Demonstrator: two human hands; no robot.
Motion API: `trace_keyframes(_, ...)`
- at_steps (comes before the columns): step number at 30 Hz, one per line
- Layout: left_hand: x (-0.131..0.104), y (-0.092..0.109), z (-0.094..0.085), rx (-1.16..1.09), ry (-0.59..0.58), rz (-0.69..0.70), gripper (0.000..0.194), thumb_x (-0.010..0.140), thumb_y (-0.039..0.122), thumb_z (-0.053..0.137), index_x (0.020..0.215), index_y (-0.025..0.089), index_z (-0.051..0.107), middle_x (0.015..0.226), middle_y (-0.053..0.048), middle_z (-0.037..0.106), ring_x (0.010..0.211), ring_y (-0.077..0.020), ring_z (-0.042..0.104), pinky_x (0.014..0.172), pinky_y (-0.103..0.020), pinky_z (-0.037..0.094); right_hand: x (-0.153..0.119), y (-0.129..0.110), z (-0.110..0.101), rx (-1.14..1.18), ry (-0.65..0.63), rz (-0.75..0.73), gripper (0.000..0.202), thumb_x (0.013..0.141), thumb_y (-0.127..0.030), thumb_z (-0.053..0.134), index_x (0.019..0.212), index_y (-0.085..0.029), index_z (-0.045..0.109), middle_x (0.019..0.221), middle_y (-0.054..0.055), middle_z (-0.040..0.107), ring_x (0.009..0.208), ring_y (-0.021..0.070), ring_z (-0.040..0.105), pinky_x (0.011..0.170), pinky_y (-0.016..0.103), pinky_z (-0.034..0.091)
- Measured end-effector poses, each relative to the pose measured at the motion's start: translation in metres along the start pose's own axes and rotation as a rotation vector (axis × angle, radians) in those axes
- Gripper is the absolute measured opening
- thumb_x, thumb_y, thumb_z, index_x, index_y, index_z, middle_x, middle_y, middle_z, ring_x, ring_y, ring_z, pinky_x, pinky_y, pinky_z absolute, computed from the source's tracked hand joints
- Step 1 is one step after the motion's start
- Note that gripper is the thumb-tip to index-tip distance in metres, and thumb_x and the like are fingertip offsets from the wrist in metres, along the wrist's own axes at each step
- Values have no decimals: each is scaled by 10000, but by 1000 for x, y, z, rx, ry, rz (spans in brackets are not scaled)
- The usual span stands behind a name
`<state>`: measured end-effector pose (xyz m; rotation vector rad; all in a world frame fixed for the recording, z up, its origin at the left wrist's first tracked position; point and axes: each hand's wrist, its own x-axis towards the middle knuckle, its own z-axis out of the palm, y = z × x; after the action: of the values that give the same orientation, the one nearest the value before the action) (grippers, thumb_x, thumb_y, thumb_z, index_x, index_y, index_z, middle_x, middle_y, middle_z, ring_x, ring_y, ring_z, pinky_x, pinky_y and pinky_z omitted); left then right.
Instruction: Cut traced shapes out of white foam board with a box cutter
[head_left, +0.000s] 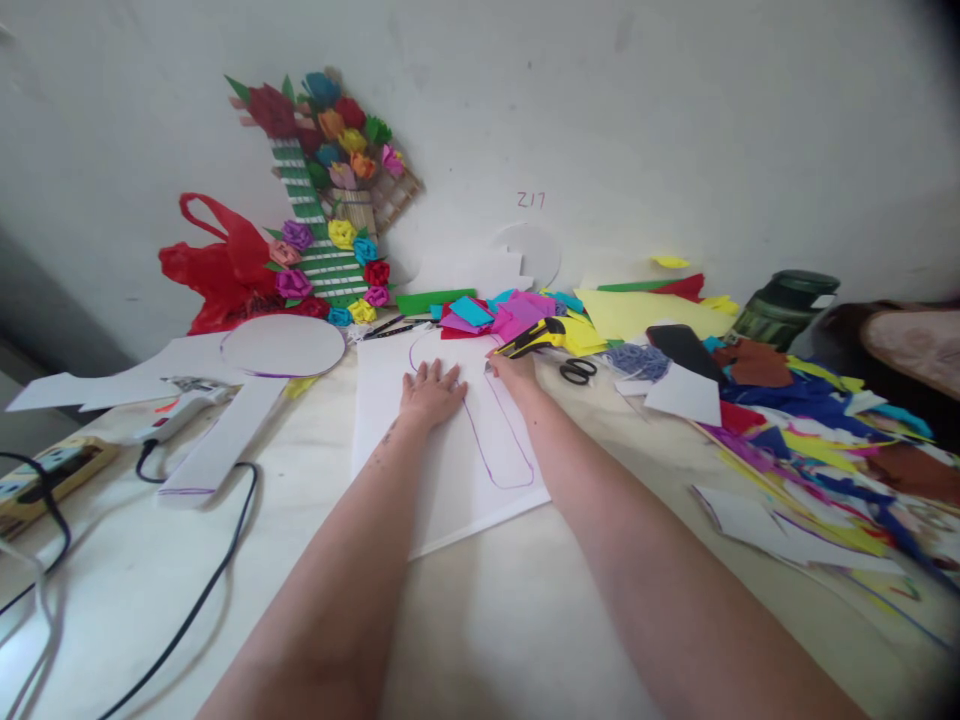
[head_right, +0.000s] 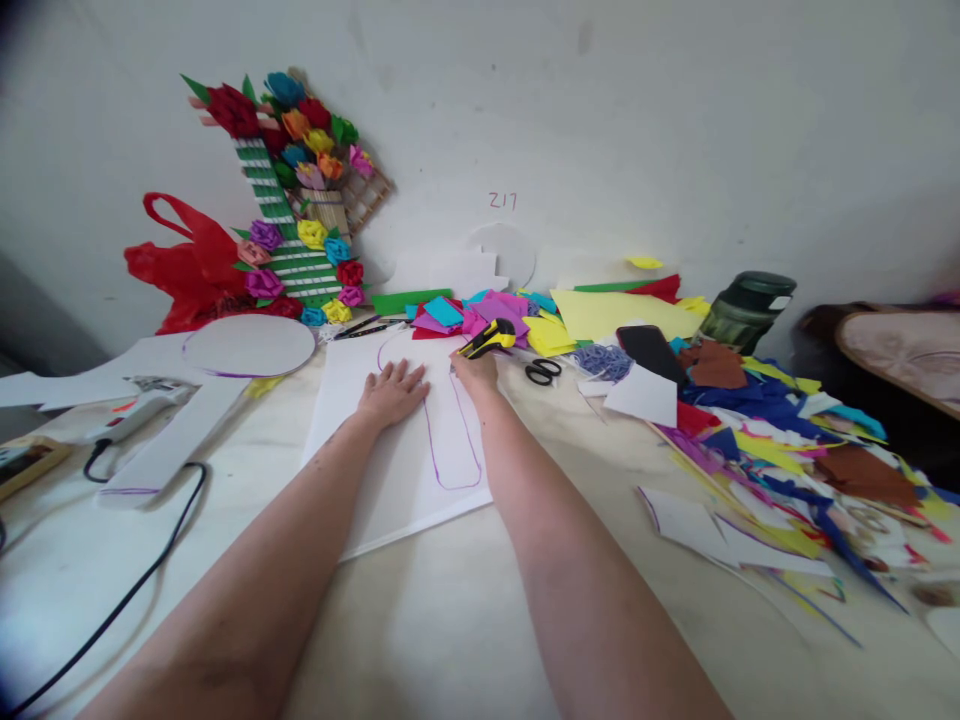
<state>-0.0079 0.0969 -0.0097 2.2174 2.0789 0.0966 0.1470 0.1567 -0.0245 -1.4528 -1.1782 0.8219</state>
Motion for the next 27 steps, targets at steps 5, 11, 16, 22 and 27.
trace_keyframes(5, -2, 2, -3, -3, -18, -8, 603, 881, 577, 175, 1434, 343, 234, 1537, -11, 105, 1394, -263, 62, 1096, -511, 69, 5, 4, 2, -7, -5, -3, 170, 604, -291, 568, 674, -160, 651, 485, -13, 558, 496, 121, 543, 495, 217, 400)
trace_keyframes(11, -1, 2, -3, 3, -13, -6, 598, 883, 575, 189, 1432, 344, 242, 1535, -1, 112, 1392, -268, 73, 1094, -519, 78, 4, 5, 2, -7, -8, -22, 170, 615, -303, 565, 675, -162, 639, 495, -11, 564, 508, 124, 554, 527, 222, 426)
trace_keyframes(16, 0, 0, -2, -3, -15, -3, 606, 880, 579, 179, 1433, 340, 240, 1535, -3, 108, 1393, -266, 70, 1095, -517, 78, 1, 3, 1, 2, 4, -14, 166, 610, -299, 570, 675, -161, 636, 500, -9, 567, 509, 124, 553, 532, 223, 430)
trace_keyframes(22, 2, -1, 0, -5, -14, -6, 609, 877, 589, 178, 1432, 345, 241, 1535, -1, 103, 1393, -266, 66, 1094, -522, 74, 0, 2, 1, -5, 3, -12, 162, 607, -295, 572, 677, -164, 637, 496, -11, 564, 508, 126, 550, 525, 223, 424)
trace_keyframes(27, -1, 1, -2, 0, -14, -9, 608, 879, 581, 173, 1432, 340, 243, 1535, -10, 111, 1393, -263, 68, 1096, -515, 78, -1, 0, 0, -21, 5, 2, 178, 608, -298, 568, 690, -158, 641, 499, -10, 563, 505, 129, 545, 511, 230, 408)
